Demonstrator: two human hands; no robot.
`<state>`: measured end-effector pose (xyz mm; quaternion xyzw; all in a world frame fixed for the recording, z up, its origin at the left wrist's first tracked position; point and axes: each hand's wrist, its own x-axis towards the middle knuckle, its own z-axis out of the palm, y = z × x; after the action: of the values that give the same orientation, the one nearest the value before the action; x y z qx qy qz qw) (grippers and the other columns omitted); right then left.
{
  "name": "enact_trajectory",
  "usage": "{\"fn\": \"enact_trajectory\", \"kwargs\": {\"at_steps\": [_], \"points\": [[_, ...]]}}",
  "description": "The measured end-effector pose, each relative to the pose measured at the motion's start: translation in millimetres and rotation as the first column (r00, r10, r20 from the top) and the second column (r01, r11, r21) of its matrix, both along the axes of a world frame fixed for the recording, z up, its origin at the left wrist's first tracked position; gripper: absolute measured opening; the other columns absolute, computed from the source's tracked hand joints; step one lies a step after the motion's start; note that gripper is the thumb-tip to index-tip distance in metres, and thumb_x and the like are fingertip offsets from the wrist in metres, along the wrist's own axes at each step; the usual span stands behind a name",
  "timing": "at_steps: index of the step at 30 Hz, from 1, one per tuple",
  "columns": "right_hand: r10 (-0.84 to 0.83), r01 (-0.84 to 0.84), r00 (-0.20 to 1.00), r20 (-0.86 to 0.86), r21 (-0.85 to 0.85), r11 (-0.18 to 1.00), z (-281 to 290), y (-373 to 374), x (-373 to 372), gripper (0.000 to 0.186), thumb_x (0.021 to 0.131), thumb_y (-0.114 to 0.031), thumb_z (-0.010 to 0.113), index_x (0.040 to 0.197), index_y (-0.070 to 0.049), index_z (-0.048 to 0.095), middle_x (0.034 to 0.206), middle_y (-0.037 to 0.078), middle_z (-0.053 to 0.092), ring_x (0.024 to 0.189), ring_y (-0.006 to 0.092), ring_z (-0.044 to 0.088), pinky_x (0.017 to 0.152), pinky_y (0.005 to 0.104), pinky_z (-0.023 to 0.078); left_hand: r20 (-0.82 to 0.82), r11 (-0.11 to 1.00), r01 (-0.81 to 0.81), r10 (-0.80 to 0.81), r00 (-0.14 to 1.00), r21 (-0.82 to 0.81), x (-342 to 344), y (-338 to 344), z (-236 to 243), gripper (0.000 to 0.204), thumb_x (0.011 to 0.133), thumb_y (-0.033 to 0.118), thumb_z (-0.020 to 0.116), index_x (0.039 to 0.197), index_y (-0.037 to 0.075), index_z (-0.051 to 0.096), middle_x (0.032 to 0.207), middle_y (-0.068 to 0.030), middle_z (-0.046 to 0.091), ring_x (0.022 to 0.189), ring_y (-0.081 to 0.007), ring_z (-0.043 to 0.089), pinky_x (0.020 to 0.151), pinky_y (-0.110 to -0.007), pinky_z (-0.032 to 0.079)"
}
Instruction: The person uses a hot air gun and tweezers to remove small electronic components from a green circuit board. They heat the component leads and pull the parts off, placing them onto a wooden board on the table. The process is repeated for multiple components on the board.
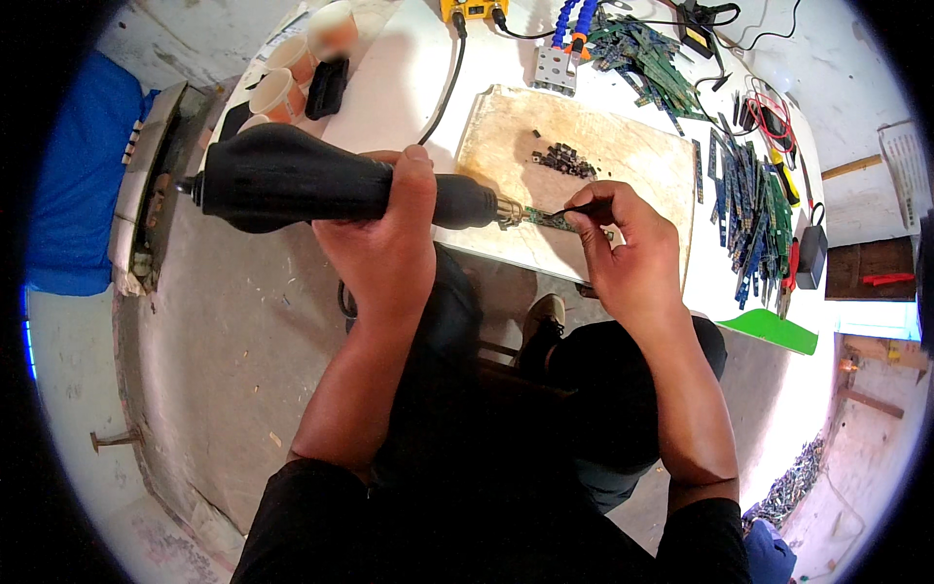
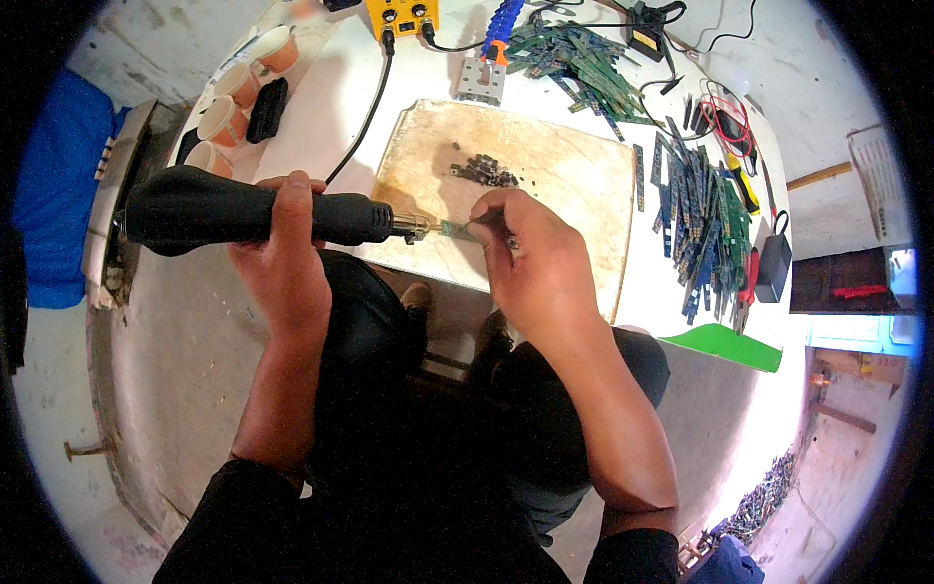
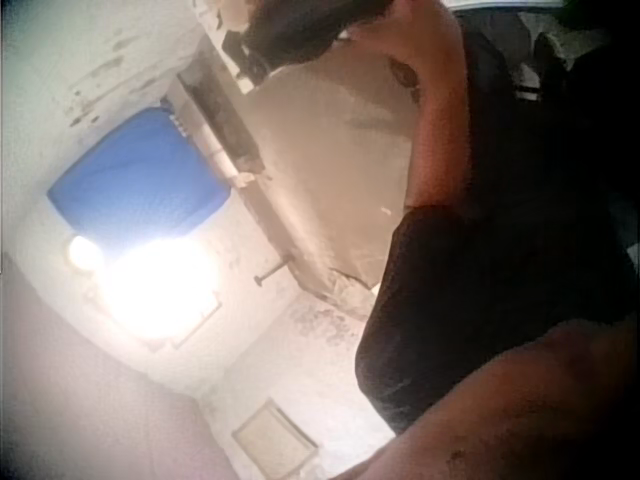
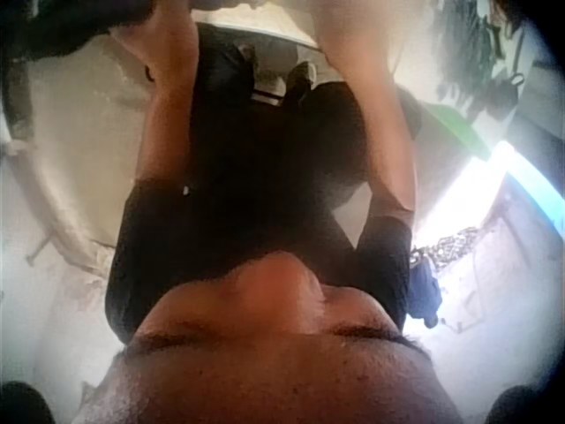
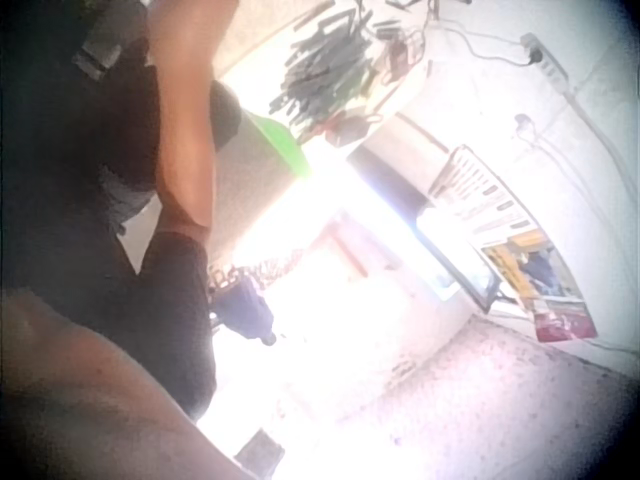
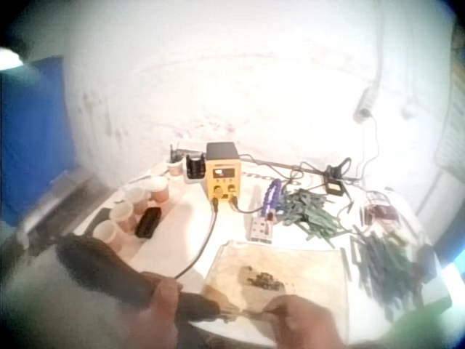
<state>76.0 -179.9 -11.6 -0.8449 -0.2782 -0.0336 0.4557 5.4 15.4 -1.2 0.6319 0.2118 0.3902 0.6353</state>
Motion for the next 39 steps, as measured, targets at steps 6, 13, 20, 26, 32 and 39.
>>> {"fn": "enact_trajectory", "kwargs": {"at_steps": [6, 13, 20, 26, 32, 39], "points": [[0.071, -0.071, 0.996, 0.044, -0.021, 0.997, 2.0, 0.9, 0.0, 0.015, 0.089, 0.001, 0.073, 0.101, -0.003, 0.065, 0.092, 0.018, 0.070, 0.079, 0.0357, 0.070, 0.069, 0.0391, 0.055, 0.034, 0.998, 0.004, -0.002, 0.999, -0.065, 1.0, 0.0, 2.7, 0.009, 0.092, 0.006, 0.074, 0.093, -0.002, 0.069, 0.085, -0.0067, 0.069, 0.077, -0.0101, 0.066, 0.071, -0.023, 0.054], [0.063, -0.062, 0.997, 0.041, -0.021, 0.998, 2.6, 2.4, -0.3, 0.014, 0.088, 0.002, 0.073, 0.100, -0.002, 0.066, 0.090, 0.019, 0.069, 0.078, 0.0371, 0.069, 0.068, 0.0397, 0.054, 0.037, 0.998, 0.010, -0.008, 0.999, -0.063, 0.1, 0.9, 2.5, 0.009, 0.092, 0.006, 0.074, 0.093, -0.002, 0.069, 0.086, -0.0066, 0.070, 0.076, -0.0099, 0.066, 0.072, -0.023, 0.054], [0.066, -0.064, 0.997, 0.035, -0.046, 0.997, 3.5, 3.0, -0.7, 0.014, 0.088, 0.002, 0.072, 0.099, -0.002, 0.065, 0.089, 0.019, 0.069, 0.078, 0.0374, 0.069, 0.068, 0.0409, 0.054, 0.039, 0.998, 0.006, -0.004, 0.999, -0.067, -0.4, 1.0, 2.8, 0.009, 0.092, 0.006, 0.074, 0.095, -0.001, 0.069, 0.087, -0.0070, 0.070, 0.078, -0.0102, 0.067, 0.074, -0.022, 0.054], [0.080, -0.077, 0.995, 0.065, -0.042, 0.996, 2.0, 3.3, -0.4, 0.014, 0.088, 0.002, 0.072, 0.099, -0.003, 0.065, 0.089, 0.018, 0.069, 0.078, 0.0368, 0.069, 0.068, 0.0406, 0.055, 0.049, 0.998, 0.028, -0.025, 0.998, -0.057, -1.1, 2.1, 0.8, 0.010, 0.092, 0.007, 0.074, 0.096, -0.001, 0.069, 0.087, -0.0078, 0.071, 0.076, -0.0105, 0.068, 0.073, -0.022, 0.055], [0.078, -0.074, 0.992, 0.096, -0.042, 0.996, 3.1, 3.3, -0.6, 0.014, 0.088, 0.001, 0.072, 0.099, -0.003, 0.066, 0.089, 0.018, 0.069, 0.078, 0.0367, 0.070, 0.068, 0.0405, 0.055, -0.001, 0.999, 0.033, -0.033, 0.999, 0.033, -2.1, 2.2, 0.0, 0.018, 0.095, 0.020, 0.070, 0.100, 0.003, 0.067, 0.089, -0.0058, 0.071, 0.071, -0.0089, 0.062, 0.057, -0.022, 0.047], [0.075, -0.073, 0.995, 0.069, -0.040, 0.997, 3.9, 3.7, -0.8, 0.013, 0.088, 0.002, 0.072, 0.098, -0.003, 0.066, 0.090, 0.018, 0.069, 0.078, 0.0368, 0.070, 0.068, 0.0407, 0.055, 0.030, 0.998, 0.019, -0.018, 0.999, -0.051, -1.0, 1.9, 2.4, 0.011, 0.092, 0.007, 0.074, 0.093, -0.002, 0.069, 0.084, -0.0072, 0.070, 0.073, -0.0102, 0.067, 0.070, -0.021, 0.054]]}}
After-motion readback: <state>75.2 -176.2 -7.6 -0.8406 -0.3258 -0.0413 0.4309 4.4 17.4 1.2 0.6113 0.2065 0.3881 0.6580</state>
